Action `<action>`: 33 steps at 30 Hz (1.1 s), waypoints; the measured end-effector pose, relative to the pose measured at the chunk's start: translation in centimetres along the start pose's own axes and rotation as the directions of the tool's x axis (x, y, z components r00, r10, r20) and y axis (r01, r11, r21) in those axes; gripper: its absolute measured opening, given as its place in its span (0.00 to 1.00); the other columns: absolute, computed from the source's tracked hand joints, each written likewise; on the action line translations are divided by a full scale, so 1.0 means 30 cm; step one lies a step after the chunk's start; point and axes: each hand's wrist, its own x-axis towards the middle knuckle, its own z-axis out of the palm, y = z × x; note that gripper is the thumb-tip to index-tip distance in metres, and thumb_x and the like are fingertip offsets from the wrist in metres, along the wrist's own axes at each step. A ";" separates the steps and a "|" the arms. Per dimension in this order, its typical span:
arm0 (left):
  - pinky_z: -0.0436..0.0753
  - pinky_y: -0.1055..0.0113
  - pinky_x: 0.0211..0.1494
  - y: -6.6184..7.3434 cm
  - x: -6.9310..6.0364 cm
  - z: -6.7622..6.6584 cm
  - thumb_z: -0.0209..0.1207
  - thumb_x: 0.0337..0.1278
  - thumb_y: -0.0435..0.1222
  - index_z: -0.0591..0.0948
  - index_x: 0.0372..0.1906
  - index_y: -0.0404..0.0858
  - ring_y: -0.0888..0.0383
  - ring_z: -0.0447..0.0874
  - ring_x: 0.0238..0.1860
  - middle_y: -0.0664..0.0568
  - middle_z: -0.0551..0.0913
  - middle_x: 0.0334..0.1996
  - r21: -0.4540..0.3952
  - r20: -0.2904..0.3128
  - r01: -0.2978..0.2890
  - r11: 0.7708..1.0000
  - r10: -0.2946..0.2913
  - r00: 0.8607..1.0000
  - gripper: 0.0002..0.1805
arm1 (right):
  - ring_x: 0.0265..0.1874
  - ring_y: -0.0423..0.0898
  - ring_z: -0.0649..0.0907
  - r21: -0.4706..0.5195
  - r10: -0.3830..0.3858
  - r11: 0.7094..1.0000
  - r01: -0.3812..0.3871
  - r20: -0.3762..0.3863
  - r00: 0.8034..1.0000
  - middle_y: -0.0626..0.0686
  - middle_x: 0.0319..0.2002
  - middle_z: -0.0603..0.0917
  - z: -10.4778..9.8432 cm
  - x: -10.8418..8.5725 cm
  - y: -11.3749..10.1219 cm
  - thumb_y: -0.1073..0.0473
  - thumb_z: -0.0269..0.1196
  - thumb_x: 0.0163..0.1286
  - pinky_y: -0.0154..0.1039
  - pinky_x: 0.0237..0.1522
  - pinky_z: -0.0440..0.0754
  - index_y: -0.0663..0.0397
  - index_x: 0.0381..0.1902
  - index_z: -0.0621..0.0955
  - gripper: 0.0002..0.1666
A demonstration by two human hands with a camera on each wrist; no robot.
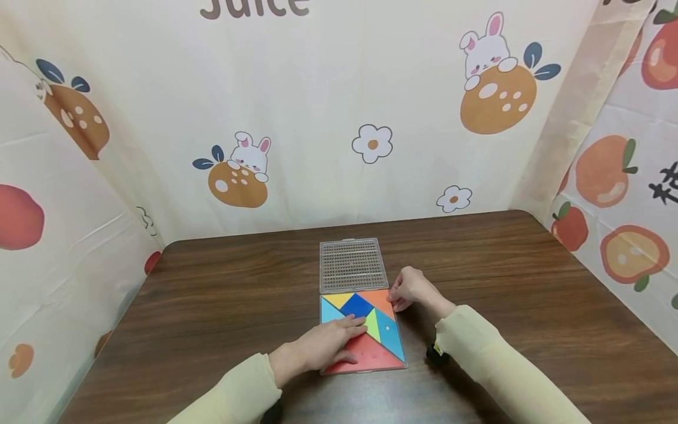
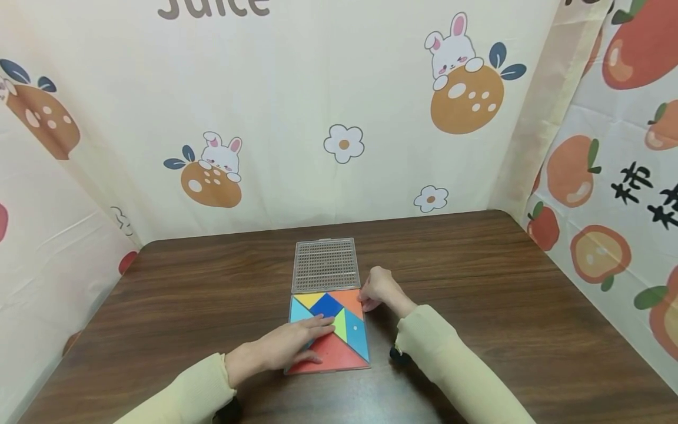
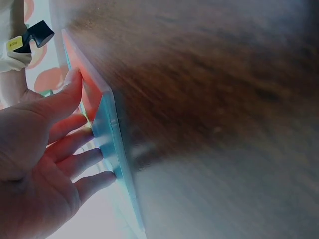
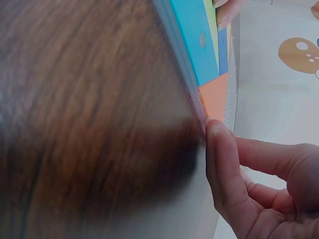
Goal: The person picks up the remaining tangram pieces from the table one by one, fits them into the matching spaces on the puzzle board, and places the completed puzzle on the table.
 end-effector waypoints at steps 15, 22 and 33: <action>0.72 0.65 0.53 -0.014 0.009 -0.010 0.62 0.45 0.46 0.72 0.57 0.42 0.53 0.68 0.55 0.48 0.66 0.58 -0.073 -0.010 0.017 0.997 -0.018 1.000 0.30 | 0.11 0.44 0.79 -0.069 -0.143 0.988 0.140 -0.038 0.989 0.55 0.15 0.78 0.013 -0.010 -0.003 0.71 0.66 0.49 0.35 0.17 0.79 0.66 0.19 0.76 0.07; 0.71 0.63 0.55 -0.019 0.008 -0.014 0.62 0.46 0.47 0.72 0.57 0.41 0.54 0.67 0.55 0.48 0.66 0.57 -0.082 -0.018 0.015 0.997 -0.016 1.000 0.30 | 0.10 0.43 0.78 -0.147 -0.160 0.978 0.149 -0.061 0.985 0.54 0.14 0.78 0.024 -0.016 -0.005 0.70 0.67 0.49 0.33 0.16 0.78 0.64 0.18 0.77 0.07; 0.72 0.63 0.53 -0.033 -0.022 -0.020 0.57 0.54 0.45 0.72 0.57 0.38 0.54 0.67 0.56 0.47 0.67 0.58 -0.038 -0.151 0.073 0.997 -0.078 0.985 0.26 | 0.13 0.42 0.77 -0.249 -0.328 0.918 0.307 -0.046 0.943 0.50 0.15 0.78 0.011 -0.068 0.012 0.65 0.64 0.54 0.33 0.17 0.76 0.60 0.23 0.79 0.04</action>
